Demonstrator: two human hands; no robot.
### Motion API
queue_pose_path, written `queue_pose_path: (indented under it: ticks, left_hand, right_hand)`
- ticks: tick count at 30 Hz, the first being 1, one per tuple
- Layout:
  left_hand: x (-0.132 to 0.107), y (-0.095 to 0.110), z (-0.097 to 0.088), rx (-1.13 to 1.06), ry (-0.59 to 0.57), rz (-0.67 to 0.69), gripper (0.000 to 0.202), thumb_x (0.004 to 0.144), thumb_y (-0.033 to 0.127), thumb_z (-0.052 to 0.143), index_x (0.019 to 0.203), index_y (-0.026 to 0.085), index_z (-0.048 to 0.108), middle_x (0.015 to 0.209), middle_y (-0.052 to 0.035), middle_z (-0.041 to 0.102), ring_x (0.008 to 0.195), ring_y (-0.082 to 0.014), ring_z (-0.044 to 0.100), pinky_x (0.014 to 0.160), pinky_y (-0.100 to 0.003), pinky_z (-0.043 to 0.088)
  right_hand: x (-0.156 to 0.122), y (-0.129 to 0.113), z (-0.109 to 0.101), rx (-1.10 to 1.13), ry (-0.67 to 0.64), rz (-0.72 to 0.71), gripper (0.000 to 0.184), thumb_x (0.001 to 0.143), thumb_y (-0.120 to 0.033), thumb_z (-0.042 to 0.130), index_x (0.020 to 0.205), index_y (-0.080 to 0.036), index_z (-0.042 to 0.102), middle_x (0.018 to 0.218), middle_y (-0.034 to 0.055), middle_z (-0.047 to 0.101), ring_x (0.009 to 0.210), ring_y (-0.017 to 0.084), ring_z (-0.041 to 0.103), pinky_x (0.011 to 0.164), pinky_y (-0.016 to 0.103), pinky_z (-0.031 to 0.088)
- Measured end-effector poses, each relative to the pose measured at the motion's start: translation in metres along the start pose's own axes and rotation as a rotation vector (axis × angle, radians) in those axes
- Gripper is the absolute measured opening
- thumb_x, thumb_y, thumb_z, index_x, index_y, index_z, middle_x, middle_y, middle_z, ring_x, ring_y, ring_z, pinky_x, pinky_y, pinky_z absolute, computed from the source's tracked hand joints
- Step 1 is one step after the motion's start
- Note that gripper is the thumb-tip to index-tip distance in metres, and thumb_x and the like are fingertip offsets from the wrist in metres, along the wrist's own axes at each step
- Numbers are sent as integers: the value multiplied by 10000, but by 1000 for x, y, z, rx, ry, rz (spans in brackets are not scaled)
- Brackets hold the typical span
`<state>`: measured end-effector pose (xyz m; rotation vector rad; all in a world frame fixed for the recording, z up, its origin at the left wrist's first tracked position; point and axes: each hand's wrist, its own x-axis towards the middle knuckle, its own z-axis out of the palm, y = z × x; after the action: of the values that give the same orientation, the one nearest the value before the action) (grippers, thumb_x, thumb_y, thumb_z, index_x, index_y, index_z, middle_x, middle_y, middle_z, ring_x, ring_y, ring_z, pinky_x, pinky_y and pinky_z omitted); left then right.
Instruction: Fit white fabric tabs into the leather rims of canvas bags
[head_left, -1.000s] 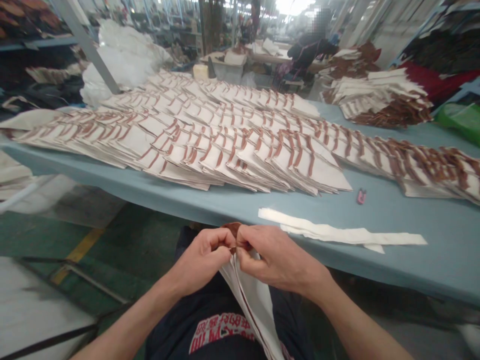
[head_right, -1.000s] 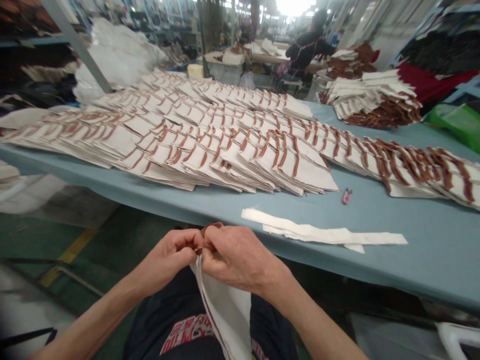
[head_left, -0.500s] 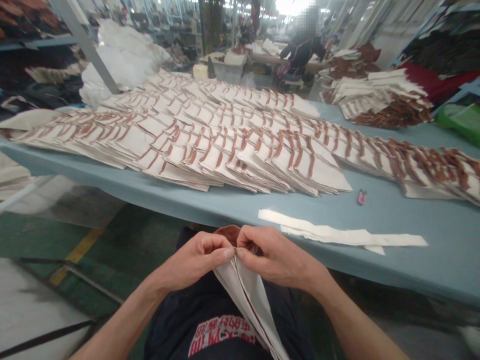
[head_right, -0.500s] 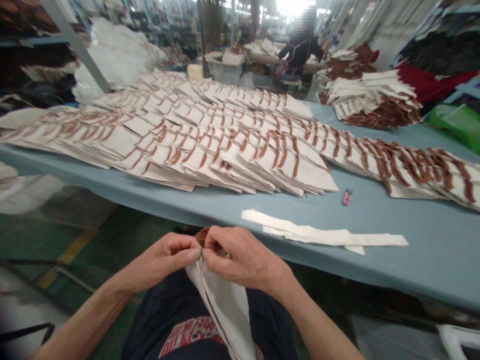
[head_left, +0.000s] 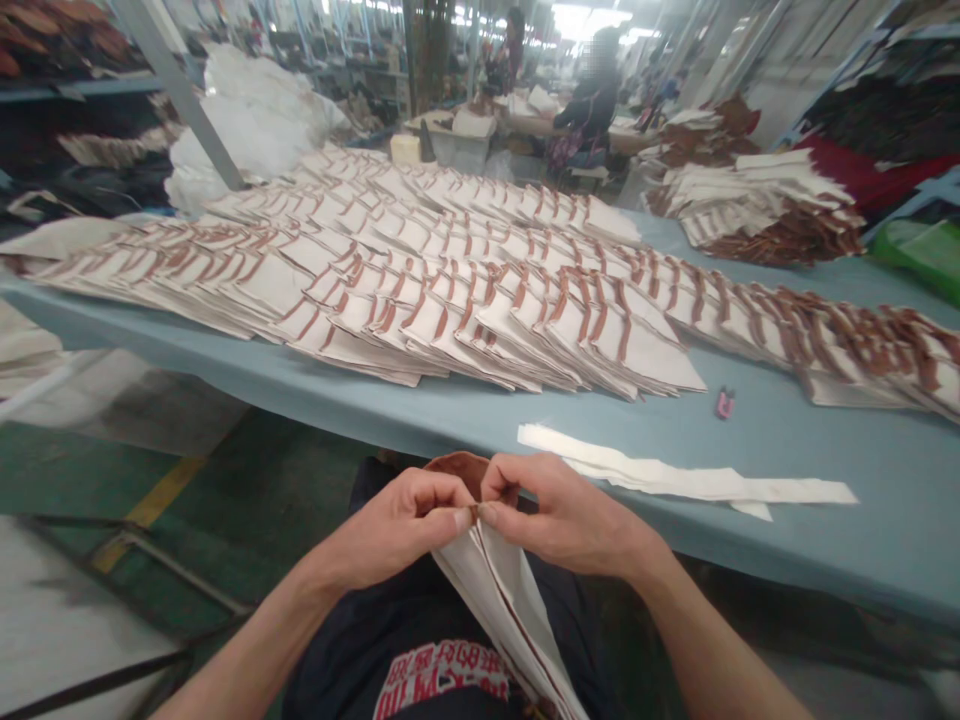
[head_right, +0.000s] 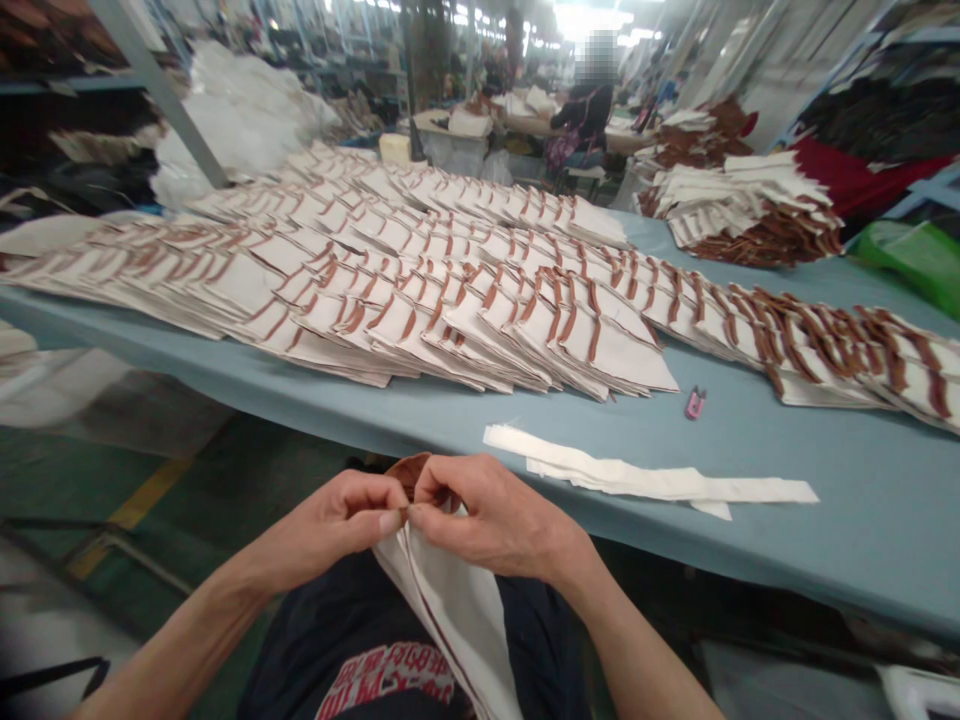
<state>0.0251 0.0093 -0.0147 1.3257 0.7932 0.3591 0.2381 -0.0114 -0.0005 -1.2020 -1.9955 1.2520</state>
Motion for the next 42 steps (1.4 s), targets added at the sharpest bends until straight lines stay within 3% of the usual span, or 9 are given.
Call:
queue_pose_path:
  ticks: [5, 11, 16, 20, 26, 29, 33, 38, 42]
  left_hand:
    - [7, -3, 6, -50, 65, 15, 237, 769, 379, 593, 671, 168, 549, 653, 42, 439, 657, -133, 368, 631, -250, 305]
    - [10, -2, 11, -27, 107, -5, 122, 694, 295, 545, 658, 180, 519, 657, 49, 420, 650, -128, 346, 608, -248, 285]
    - [10, -6, 16, -10, 168, 8, 168, 743, 339, 519, 704, 177, 534, 682, 39, 462, 676, -141, 397, 641, -251, 334]
    - [7, -5, 19, 130, 198, 79, 175, 809, 329, 525, 723, 176, 526, 714, 30, 494, 692, -143, 428, 630, -248, 355]
    - [4, -4, 12, 118, 138, 105, 181, 849, 296, 554, 739, 153, 576, 716, 31, 497, 665, -123, 414, 601, -234, 334]
    - [4, -6, 9, 36, 146, 92, 230, 847, 332, 586, 715, 144, 585, 700, 30, 486, 649, -117, 394, 589, -230, 320]
    - [4, -5, 7, -79, 151, 132, 276, 875, 372, 617, 745, 130, 649, 720, 15, 539, 655, -117, 430, 599, -227, 347]
    - [2, -2, 6, -4, 212, 176, 251, 891, 334, 617, 758, 133, 686, 786, -11, 613, 710, -132, 490, 641, -227, 389]
    - [2, -3, 9, 114, 262, 166, 227, 888, 300, 589, 760, 136, 680, 785, -17, 630, 717, -141, 517, 635, -229, 393]
  right_hand:
    - [-2, 1, 3, -131, 105, -31, 111, 846, -129, 600, 770, -199, 558, 728, -39, 595, 661, 120, 502, 631, 240, 357]
    - [0, 4, 5, -191, 133, -31, 114, 838, -144, 579, 753, -203, 529, 703, -40, 568, 640, 120, 472, 629, 249, 337]
    - [3, 11, 7, -160, 158, -40, 129, 844, -176, 560, 735, -207, 497, 682, -45, 543, 626, 116, 454, 606, 243, 323]
    - [5, 18, 7, -88, 123, -20, 116, 845, -181, 552, 738, -204, 514, 680, -43, 547, 630, 118, 470, 607, 240, 345]
    - [6, 22, 5, 60, 101, 10, 136, 877, -228, 579, 744, -201, 566, 683, -35, 556, 654, 130, 487, 613, 240, 387]
    - [7, 20, 6, 96, 112, -16, 112, 900, -239, 590, 797, -198, 604, 759, -16, 614, 719, 143, 543, 674, 254, 432]
    - [4, 14, 5, 56, 245, -59, 52, 892, -226, 627, 936, -200, 637, 960, 24, 681, 888, 170, 606, 778, 281, 466]
    - [-5, 1, 8, 39, 188, 65, 88, 875, -264, 647, 819, -201, 624, 733, -22, 626, 665, 135, 552, 623, 247, 437]
    - [-6, -2, 12, 1, 204, 138, 128, 862, -278, 641, 769, -202, 598, 656, -36, 581, 601, 126, 517, 561, 241, 386]
